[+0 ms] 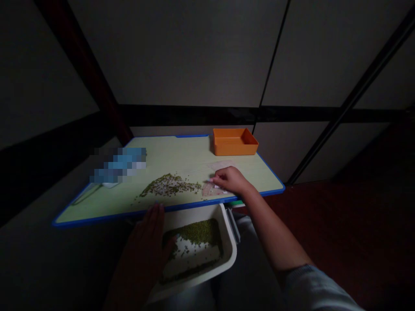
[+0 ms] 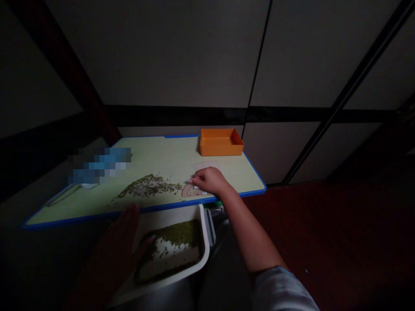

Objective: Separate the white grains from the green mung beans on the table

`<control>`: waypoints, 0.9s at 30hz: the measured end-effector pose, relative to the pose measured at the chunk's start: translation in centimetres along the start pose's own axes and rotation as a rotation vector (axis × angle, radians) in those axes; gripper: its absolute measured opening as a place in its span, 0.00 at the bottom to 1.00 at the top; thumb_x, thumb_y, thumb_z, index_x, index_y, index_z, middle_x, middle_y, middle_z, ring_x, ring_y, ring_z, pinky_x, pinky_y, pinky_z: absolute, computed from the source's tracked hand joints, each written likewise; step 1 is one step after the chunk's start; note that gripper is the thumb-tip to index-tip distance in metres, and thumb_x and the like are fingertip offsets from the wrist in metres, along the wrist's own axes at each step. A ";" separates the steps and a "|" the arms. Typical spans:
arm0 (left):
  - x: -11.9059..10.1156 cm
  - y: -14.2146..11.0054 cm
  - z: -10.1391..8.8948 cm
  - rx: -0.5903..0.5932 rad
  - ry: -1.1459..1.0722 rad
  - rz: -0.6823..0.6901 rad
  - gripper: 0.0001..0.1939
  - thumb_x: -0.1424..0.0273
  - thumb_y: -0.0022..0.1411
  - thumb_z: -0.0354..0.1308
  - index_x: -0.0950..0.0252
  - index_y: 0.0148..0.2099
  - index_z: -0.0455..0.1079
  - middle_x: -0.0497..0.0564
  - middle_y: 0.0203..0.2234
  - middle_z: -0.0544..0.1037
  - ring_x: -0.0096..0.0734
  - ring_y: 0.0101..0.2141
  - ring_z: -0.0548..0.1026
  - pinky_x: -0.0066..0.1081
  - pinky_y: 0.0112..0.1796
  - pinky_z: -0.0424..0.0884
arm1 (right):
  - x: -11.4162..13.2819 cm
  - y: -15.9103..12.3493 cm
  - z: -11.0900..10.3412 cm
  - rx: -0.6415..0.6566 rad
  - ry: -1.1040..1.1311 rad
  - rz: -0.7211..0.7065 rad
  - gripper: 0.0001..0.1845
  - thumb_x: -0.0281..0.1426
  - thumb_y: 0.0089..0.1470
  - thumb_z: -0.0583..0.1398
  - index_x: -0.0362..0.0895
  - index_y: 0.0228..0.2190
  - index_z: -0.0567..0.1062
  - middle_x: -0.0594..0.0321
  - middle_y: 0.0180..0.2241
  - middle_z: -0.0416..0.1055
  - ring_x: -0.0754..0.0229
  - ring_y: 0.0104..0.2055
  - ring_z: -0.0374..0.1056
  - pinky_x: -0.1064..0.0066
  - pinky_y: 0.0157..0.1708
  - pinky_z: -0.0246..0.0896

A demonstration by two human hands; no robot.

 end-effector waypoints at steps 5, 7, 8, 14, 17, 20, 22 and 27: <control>0.1 0.0 0.2 0.007 -0.018 -0.013 0.41 0.49 0.64 0.36 0.70 0.70 0.34 0.67 0.65 0.59 0.52 0.63 0.61 0.49 0.55 0.62 | 0.6 0.1 0.3 0.017 -0.046 -0.045 0.19 0.37 0.57 0.61 0.41 0.19 0.72 0.71 0.16 0.58 0.69 0.21 0.51 0.73 0.26 0.36; 0.1 0.0 0.3 0.015 -0.029 -0.027 0.41 0.49 0.64 0.35 0.71 0.70 0.34 0.67 0.65 0.58 0.52 0.63 0.60 0.49 0.55 0.61 | 0.9 0.1 0.5 0.027 -0.065 -0.073 0.19 0.37 0.57 0.61 0.41 0.18 0.72 0.72 0.16 0.57 0.69 0.21 0.50 0.73 0.26 0.36; 0.1 0.0 0.4 0.020 -0.035 -0.030 0.42 0.48 0.64 0.35 0.71 0.70 0.34 0.67 0.65 0.58 0.52 0.63 0.60 0.50 0.56 0.61 | 1.1 0.1 0.6 0.029 -0.073 -0.084 0.19 0.37 0.57 0.61 0.41 0.18 0.72 0.72 0.16 0.57 0.69 0.21 0.50 0.73 0.26 0.36; 0.2 -0.1 0.3 0.029 -0.045 -0.049 0.41 0.49 0.65 0.35 0.71 0.70 0.35 0.67 0.65 0.57 0.52 0.63 0.59 0.50 0.58 0.59 | 1.3 0.0 0.8 0.040 -0.091 -0.079 0.19 0.37 0.58 0.61 0.41 0.19 0.73 0.71 0.16 0.59 0.68 0.22 0.51 0.73 0.27 0.36; 0.1 0.0 0.2 0.031 -0.034 -0.039 0.41 0.49 0.64 0.36 0.70 0.70 0.35 0.67 0.65 0.57 0.51 0.63 0.59 0.49 0.57 0.60 | 1.4 0.0 0.7 0.040 -0.088 -0.070 0.18 0.37 0.58 0.61 0.41 0.20 0.73 0.70 0.17 0.60 0.68 0.22 0.52 0.73 0.27 0.37; 0.0 0.0 0.1 0.024 -0.029 -0.034 0.41 0.49 0.65 0.36 0.70 0.70 0.34 0.66 0.65 0.57 0.51 0.63 0.60 0.49 0.57 0.61 | 1.3 0.0 0.7 0.042 -0.088 -0.062 0.18 0.37 0.58 0.61 0.42 0.20 0.74 0.70 0.17 0.61 0.68 0.22 0.53 0.73 0.26 0.37; 0.1 0.0 0.2 0.021 -0.030 -0.038 0.40 0.49 0.65 0.35 0.70 0.70 0.34 0.66 0.65 0.57 0.51 0.63 0.60 0.50 0.56 0.61 | 1.3 0.0 0.7 0.047 -0.087 -0.059 0.18 0.38 0.58 0.61 0.42 0.20 0.74 0.70 0.17 0.61 0.68 0.22 0.53 0.74 0.26 0.37; 0.2 0.0 0.4 0.025 -0.021 -0.029 0.41 0.49 0.64 0.36 0.70 0.70 0.34 0.67 0.65 0.58 0.52 0.63 0.60 0.50 0.56 0.61 | 0.9 0.0 0.5 0.015 -0.071 -0.030 0.20 0.40 0.59 0.59 0.41 0.21 0.74 0.68 0.18 0.64 0.67 0.23 0.54 0.74 0.26 0.38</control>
Point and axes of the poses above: each hand's wrist, its own y-axis towards the middle knuckle, its own z-axis out of the palm, x = y × z, the point moved 7 cm from there along y, towards the middle knuckle
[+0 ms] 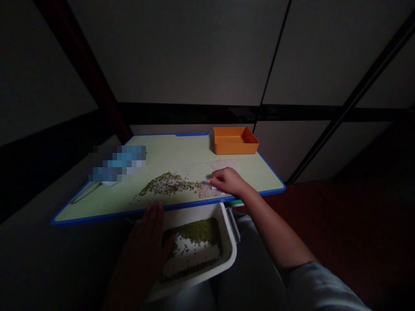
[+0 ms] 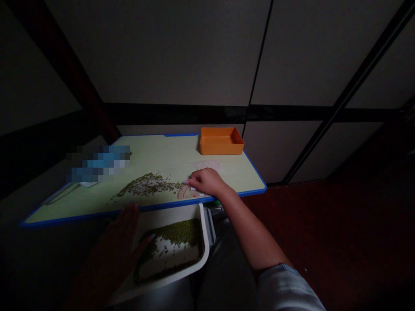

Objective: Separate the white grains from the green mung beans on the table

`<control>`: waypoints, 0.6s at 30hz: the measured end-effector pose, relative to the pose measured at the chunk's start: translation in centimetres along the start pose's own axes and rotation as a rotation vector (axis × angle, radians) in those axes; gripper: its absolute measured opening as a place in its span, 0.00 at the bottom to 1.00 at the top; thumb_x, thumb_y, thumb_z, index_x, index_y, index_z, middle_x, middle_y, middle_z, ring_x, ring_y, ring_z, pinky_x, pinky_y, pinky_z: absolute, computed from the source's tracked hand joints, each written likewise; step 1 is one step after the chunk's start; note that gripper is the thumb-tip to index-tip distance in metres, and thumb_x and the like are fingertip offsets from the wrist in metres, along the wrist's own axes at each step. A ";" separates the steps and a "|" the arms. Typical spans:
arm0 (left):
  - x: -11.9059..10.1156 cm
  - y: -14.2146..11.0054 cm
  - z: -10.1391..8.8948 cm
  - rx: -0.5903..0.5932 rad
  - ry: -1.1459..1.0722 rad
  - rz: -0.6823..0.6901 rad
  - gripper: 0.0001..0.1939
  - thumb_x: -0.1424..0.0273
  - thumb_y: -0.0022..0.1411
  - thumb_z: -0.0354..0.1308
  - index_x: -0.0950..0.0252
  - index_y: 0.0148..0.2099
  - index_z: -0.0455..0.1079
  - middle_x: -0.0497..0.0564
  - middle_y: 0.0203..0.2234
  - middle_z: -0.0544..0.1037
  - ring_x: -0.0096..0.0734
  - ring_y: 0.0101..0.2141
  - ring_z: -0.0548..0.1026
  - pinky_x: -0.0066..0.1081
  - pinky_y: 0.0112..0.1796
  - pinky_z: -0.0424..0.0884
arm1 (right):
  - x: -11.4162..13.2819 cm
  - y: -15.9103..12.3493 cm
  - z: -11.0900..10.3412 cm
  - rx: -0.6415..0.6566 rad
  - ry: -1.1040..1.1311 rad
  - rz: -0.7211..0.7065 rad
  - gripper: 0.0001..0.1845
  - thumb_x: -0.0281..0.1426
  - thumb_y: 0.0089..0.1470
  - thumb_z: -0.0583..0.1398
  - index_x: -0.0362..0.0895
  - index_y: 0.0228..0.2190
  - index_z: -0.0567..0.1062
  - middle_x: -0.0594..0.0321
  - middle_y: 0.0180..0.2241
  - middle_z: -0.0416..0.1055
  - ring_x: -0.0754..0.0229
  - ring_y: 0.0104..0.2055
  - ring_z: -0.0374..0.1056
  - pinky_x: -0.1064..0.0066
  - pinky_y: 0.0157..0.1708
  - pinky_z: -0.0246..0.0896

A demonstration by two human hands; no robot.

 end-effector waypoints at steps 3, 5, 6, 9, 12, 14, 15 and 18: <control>-0.1 0.0 -0.2 -0.003 0.003 0.004 0.41 0.50 0.65 0.37 0.71 0.70 0.34 0.67 0.64 0.59 0.52 0.63 0.61 0.50 0.56 0.61 | -1.1 0.1 -0.9 -0.113 -0.061 0.102 0.21 0.41 0.60 0.57 0.42 0.22 0.75 0.65 0.20 0.68 0.66 0.24 0.55 0.72 0.26 0.38; -0.2 0.0 -0.4 -0.010 0.008 0.008 0.41 0.50 0.65 0.38 0.71 0.70 0.35 0.67 0.65 0.59 0.51 0.63 0.60 0.49 0.56 0.61 | -1.6 0.1 -1.3 -0.166 -0.099 0.152 0.21 0.41 0.61 0.55 0.42 0.23 0.76 0.64 0.21 0.70 0.65 0.25 0.56 0.72 0.26 0.38; -0.3 0.1 -0.6 -0.018 0.012 0.014 0.40 0.51 0.65 0.37 0.71 0.70 0.35 0.67 0.64 0.59 0.51 0.63 0.60 0.48 0.56 0.62 | -1.8 0.1 -1.4 -0.174 -0.108 0.163 0.21 0.42 0.61 0.55 0.43 0.24 0.76 0.63 0.22 0.70 0.64 0.25 0.57 0.72 0.26 0.39; -0.4 0.1 -0.8 -0.023 0.025 0.025 0.40 0.50 0.65 0.36 0.71 0.70 0.34 0.67 0.64 0.59 0.50 0.63 0.60 0.48 0.56 0.62 | -2.0 0.1 -1.4 -0.162 -0.127 0.177 0.21 0.42 0.61 0.55 0.43 0.25 0.77 0.62 0.24 0.72 0.63 0.26 0.60 0.72 0.26 0.40; -0.3 0.1 -0.6 -0.015 0.028 0.021 0.41 0.49 0.65 0.35 0.71 0.70 0.34 0.67 0.64 0.59 0.51 0.63 0.61 0.49 0.55 0.63 | -2.2 0.0 -1.6 -0.188 -0.167 0.226 0.21 0.43 0.61 0.54 0.43 0.27 0.78 0.60 0.26 0.75 0.62 0.27 0.62 0.71 0.26 0.41; -0.2 0.1 -0.3 -0.018 0.021 0.017 0.41 0.49 0.65 0.34 0.71 0.70 0.34 0.67 0.64 0.59 0.52 0.63 0.61 0.50 0.55 0.63 | -2.4 -0.2 -2.0 -0.229 -0.209 0.287 0.22 0.43 0.62 0.53 0.44 0.28 0.78 0.59 0.28 0.76 0.61 0.28 0.64 0.70 0.26 0.41; -0.1 0.0 -0.2 -0.018 0.016 0.012 0.41 0.49 0.65 0.34 0.71 0.70 0.34 0.67 0.64 0.59 0.52 0.63 0.61 0.50 0.55 0.63 | -2.6 -0.3 -2.2 -0.247 -0.234 0.318 0.22 0.44 0.62 0.52 0.44 0.28 0.78 0.58 0.29 0.77 0.61 0.29 0.66 0.70 0.26 0.41; 0.1 0.0 0.1 -0.023 0.004 0.003 0.42 0.48 0.64 0.34 0.71 0.70 0.34 0.67 0.65 0.59 0.52 0.63 0.60 0.50 0.55 0.63 | -2.9 -0.4 -2.7 -0.274 -0.307 0.401 0.24 0.44 0.64 0.49 0.45 0.30 0.78 0.55 0.32 0.78 0.58 0.31 0.68 0.69 0.27 0.43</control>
Point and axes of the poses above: each hand's wrist, its own y-axis towards the middle knuckle, its own z-axis out of the palm, x = y × z, the point moved 7 cm from there along y, towards the middle knuckle
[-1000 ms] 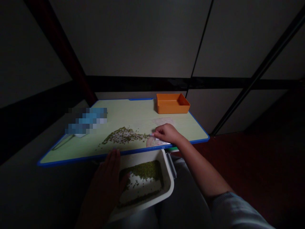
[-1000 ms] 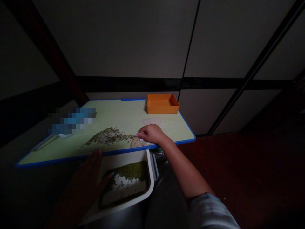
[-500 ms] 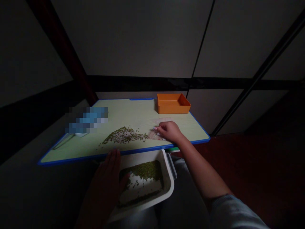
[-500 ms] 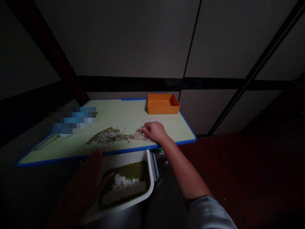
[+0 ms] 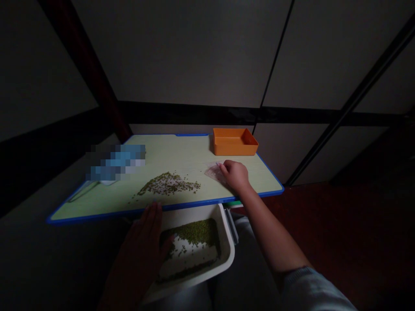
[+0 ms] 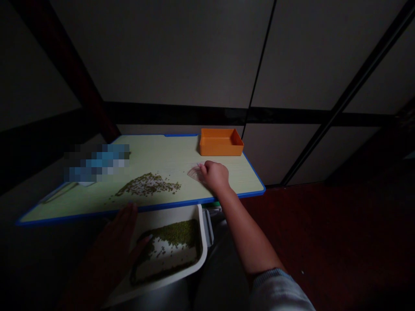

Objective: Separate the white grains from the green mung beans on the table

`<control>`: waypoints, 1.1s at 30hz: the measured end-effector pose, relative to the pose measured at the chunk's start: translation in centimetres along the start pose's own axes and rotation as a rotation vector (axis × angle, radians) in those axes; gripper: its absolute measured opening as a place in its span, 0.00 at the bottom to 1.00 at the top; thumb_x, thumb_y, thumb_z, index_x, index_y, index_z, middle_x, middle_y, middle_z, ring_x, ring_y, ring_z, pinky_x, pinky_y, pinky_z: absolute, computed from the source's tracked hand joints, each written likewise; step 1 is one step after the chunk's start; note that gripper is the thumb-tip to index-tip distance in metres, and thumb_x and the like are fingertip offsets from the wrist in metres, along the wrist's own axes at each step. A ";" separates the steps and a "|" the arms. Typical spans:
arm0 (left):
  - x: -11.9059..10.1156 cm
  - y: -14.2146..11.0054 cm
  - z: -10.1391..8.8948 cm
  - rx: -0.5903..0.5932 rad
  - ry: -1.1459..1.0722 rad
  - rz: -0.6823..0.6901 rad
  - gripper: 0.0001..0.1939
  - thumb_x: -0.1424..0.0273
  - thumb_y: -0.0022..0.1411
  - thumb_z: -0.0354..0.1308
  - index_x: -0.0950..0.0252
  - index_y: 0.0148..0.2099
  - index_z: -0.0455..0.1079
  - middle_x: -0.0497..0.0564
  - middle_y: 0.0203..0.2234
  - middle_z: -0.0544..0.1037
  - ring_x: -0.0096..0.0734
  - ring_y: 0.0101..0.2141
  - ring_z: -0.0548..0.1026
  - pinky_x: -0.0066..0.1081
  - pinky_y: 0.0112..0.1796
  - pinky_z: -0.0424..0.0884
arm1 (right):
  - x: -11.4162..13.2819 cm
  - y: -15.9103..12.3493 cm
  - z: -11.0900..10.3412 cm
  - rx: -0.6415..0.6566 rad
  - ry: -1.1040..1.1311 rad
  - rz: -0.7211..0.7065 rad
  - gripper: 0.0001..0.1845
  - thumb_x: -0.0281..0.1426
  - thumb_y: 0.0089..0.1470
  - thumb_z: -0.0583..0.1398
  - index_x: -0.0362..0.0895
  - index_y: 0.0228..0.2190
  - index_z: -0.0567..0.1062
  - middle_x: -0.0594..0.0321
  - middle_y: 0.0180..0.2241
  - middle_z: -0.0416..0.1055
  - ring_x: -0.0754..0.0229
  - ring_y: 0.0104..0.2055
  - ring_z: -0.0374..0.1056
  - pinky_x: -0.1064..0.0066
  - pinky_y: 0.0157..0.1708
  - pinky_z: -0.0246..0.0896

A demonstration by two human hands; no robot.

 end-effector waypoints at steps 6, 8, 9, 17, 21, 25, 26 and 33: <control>-0.1 0.0 -0.1 0.008 -0.008 0.016 0.41 0.48 0.64 0.36 0.70 0.70 0.34 0.66 0.65 0.57 0.50 0.64 0.58 0.49 0.57 0.61 | 0.3 0.2 0.2 0.042 -0.126 0.031 0.24 0.43 0.65 0.47 0.45 0.35 0.78 0.52 0.35 0.79 0.55 0.36 0.73 0.70 0.30 0.51; -0.1 0.0 -0.2 -0.012 0.000 0.023 0.41 0.49 0.65 0.36 0.70 0.70 0.34 0.66 0.65 0.58 0.51 0.64 0.58 0.49 0.57 0.61 | 0.9 0.2 0.3 0.062 -0.171 -0.006 0.24 0.42 0.65 0.47 0.44 0.36 0.78 0.50 0.36 0.79 0.53 0.36 0.74 0.69 0.31 0.54; -0.1 -0.1 -0.3 -0.023 0.009 0.029 0.41 0.49 0.65 0.36 0.70 0.70 0.34 0.66 0.65 0.58 0.51 0.63 0.59 0.48 0.56 0.62 | 1.3 0.3 0.3 0.070 -0.192 -0.029 0.24 0.42 0.65 0.47 0.44 0.37 0.78 0.50 0.36 0.79 0.53 0.37 0.74 0.69 0.32 0.55; -0.1 -0.2 -0.1 -0.093 0.089 0.044 0.41 0.50 0.64 0.39 0.71 0.70 0.35 0.65 0.63 0.62 0.47 0.61 0.64 0.44 0.55 0.65 | 4.8 3.1 0.9 0.175 -0.267 -0.114 0.25 0.44 0.64 0.48 0.40 0.41 0.77 0.45 0.39 0.78 0.51 0.41 0.75 0.68 0.36 0.63; -0.3 0.0 -0.4 -0.092 0.108 0.054 0.42 0.49 0.64 0.38 0.73 0.69 0.37 0.66 0.62 0.64 0.48 0.61 0.64 0.43 0.54 0.65 | 7.1 5.0 2.1 0.218 -0.217 -0.177 0.23 0.42 0.65 0.49 0.39 0.44 0.76 0.44 0.44 0.77 0.53 0.45 0.74 0.69 0.41 0.64; -0.5 0.1 -0.7 -0.074 0.112 0.056 0.41 0.50 0.64 0.38 0.73 0.69 0.38 0.65 0.62 0.64 0.47 0.61 0.65 0.42 0.54 0.66 | 8.8 5.9 3.4 0.234 -0.237 -0.258 0.22 0.40 0.66 0.48 0.40 0.45 0.75 0.45 0.44 0.77 0.52 0.46 0.74 0.68 0.41 0.64; -0.6 0.1 -0.8 -0.075 0.109 0.056 0.41 0.50 0.64 0.39 0.73 0.69 0.38 0.64 0.62 0.64 0.47 0.61 0.65 0.42 0.54 0.66 | 9.1 5.9 3.7 0.242 -0.252 -0.279 0.22 0.40 0.66 0.48 0.40 0.46 0.75 0.45 0.44 0.77 0.51 0.47 0.74 0.68 0.41 0.64; -0.3 -0.1 -0.3 -0.089 0.086 0.036 0.41 0.51 0.63 0.42 0.71 0.70 0.37 0.63 0.63 0.63 0.45 0.61 0.64 0.42 0.53 0.66 | 10.6 5.1 4.6 0.268 -0.315 -0.434 0.25 0.42 0.67 0.46 0.41 0.46 0.75 0.45 0.43 0.77 0.53 0.47 0.74 0.68 0.42 0.61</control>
Point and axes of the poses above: each hand's wrist, its own y-axis towards the middle knuckle, its own z-axis out of the palm, x = y × z, the point moved 7 cm from there along y, towards the middle knuckle
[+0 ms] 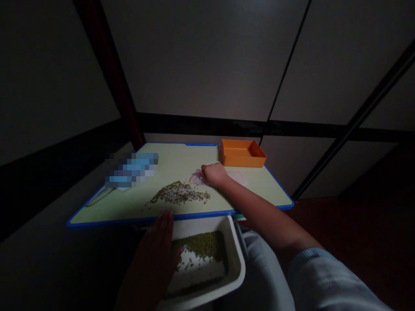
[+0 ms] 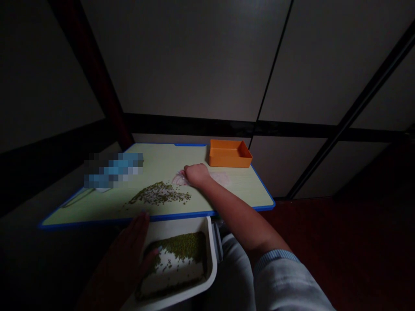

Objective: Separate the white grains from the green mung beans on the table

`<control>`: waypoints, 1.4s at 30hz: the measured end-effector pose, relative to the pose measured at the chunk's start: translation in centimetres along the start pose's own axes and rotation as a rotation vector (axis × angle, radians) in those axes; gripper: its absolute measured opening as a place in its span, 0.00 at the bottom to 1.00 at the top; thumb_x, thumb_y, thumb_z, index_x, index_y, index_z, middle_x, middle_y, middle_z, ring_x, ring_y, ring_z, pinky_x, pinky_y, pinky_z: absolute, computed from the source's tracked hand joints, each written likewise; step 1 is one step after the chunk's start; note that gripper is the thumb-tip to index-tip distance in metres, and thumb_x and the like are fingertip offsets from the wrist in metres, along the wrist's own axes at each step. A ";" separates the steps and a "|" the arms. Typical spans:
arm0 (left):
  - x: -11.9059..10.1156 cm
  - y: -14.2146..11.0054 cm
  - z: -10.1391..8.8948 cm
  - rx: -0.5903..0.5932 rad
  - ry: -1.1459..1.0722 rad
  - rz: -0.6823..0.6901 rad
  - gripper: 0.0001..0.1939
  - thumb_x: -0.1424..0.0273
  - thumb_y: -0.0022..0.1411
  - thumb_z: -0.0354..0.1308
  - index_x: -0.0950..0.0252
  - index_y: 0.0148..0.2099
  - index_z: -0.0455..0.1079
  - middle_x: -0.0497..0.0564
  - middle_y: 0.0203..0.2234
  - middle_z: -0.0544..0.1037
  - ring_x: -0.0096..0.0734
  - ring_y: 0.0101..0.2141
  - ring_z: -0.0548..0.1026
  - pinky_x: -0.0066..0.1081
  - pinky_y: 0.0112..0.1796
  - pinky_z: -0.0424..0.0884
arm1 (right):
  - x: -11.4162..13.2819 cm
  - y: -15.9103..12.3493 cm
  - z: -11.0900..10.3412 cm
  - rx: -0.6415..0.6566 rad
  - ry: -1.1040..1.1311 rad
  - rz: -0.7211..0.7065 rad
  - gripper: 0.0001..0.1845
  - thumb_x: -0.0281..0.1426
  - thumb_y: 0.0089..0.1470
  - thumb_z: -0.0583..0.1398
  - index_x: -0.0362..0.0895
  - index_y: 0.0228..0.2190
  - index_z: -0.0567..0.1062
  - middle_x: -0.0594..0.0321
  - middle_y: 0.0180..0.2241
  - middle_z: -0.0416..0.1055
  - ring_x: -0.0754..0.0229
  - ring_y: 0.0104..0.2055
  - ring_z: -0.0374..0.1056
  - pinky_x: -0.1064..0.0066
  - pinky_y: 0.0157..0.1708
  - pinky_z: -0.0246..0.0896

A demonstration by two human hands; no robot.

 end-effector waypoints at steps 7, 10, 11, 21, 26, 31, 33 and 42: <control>-0.2 0.2 -0.5 -0.026 -0.020 -0.010 0.40 0.54 0.64 0.42 0.72 0.69 0.39 0.65 0.62 0.64 0.47 0.60 0.65 0.43 0.54 0.66 | -0.1 -1.4 0.6 -0.027 -0.048 -0.140 0.25 0.42 0.67 0.45 0.42 0.43 0.76 0.49 0.40 0.79 0.52 0.43 0.75 0.66 0.42 0.58; -0.4 0.3 -0.7 -0.027 -0.022 -0.001 0.39 0.55 0.64 0.42 0.73 0.69 0.41 0.65 0.62 0.64 0.46 0.60 0.65 0.42 0.54 0.65 | -0.4 -2.4 0.6 -0.032 -0.056 -0.162 0.25 0.42 0.67 0.45 0.42 0.43 0.76 0.50 0.38 0.79 0.52 0.41 0.75 0.66 0.42 0.57; -0.4 0.3 -0.6 -0.024 -0.021 0.002 0.39 0.55 0.64 0.42 0.73 0.69 0.41 0.65 0.62 0.64 0.46 0.60 0.65 0.42 0.54 0.65 | -0.5 -2.7 0.5 -0.031 -0.057 -0.164 0.24 0.42 0.67 0.45 0.42 0.43 0.76 0.50 0.38 0.79 0.52 0.40 0.75 0.66 0.42 0.56; -0.2 0.0 -0.3 0.012 -0.024 -0.003 0.40 0.52 0.64 0.42 0.73 0.69 0.41 0.64 0.64 0.61 0.47 0.62 0.62 0.43 0.55 0.65 | -1.5 -4.7 0.1 -0.064 0.057 -0.137 0.23 0.43 0.66 0.48 0.44 0.39 0.77 0.53 0.36 0.79 0.56 0.37 0.73 0.68 0.37 0.51; -0.3 0.1 -0.4 0.003 -0.020 0.004 0.40 0.51 0.65 0.39 0.73 0.69 0.40 0.65 0.63 0.62 0.48 0.62 0.62 0.44 0.55 0.65 | -1.9 -5.2 -0.1 -0.091 0.107 -0.130 0.23 0.44 0.66 0.49 0.45 0.37 0.78 0.55 0.34 0.79 0.57 0.34 0.72 0.69 0.32 0.46; -0.2 0.1 -0.1 0.015 -0.032 -0.005 0.40 0.52 0.65 0.39 0.72 0.69 0.39 0.65 0.64 0.61 0.48 0.63 0.61 0.45 0.55 0.65 | -1.9 -5.8 -0.3 -0.101 0.140 -0.149 0.22 0.43 0.66 0.50 0.44 0.36 0.79 0.56 0.32 0.79 0.58 0.32 0.70 0.69 0.32 0.45; -0.1 0.1 -0.1 0.021 -0.045 -0.014 0.40 0.51 0.65 0.39 0.72 0.69 0.38 0.65 0.64 0.61 0.47 0.63 0.61 0.45 0.56 0.64 | -2.0 -6.0 -0.3 -0.101 0.148 -0.156 0.23 0.43 0.66 0.50 0.44 0.36 0.78 0.56 0.32 0.78 0.59 0.32 0.69 0.69 0.32 0.45; -0.3 0.1 -0.1 0.021 -0.057 -0.011 0.40 0.51 0.65 0.39 0.72 0.69 0.40 0.65 0.64 0.60 0.48 0.64 0.60 0.45 0.56 0.64 | -3.2 -6.3 -0.1 -0.132 0.125 -0.079 0.23 0.43 0.66 0.49 0.44 0.35 0.78 0.56 0.29 0.78 0.59 0.30 0.68 0.69 0.32 0.44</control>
Point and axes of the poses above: each hand's wrist, its own y-axis towards the middle knuckle, its own z-axis out of the palm, x = y × z, the point moved 7 cm from there along y, towards the middle knuckle
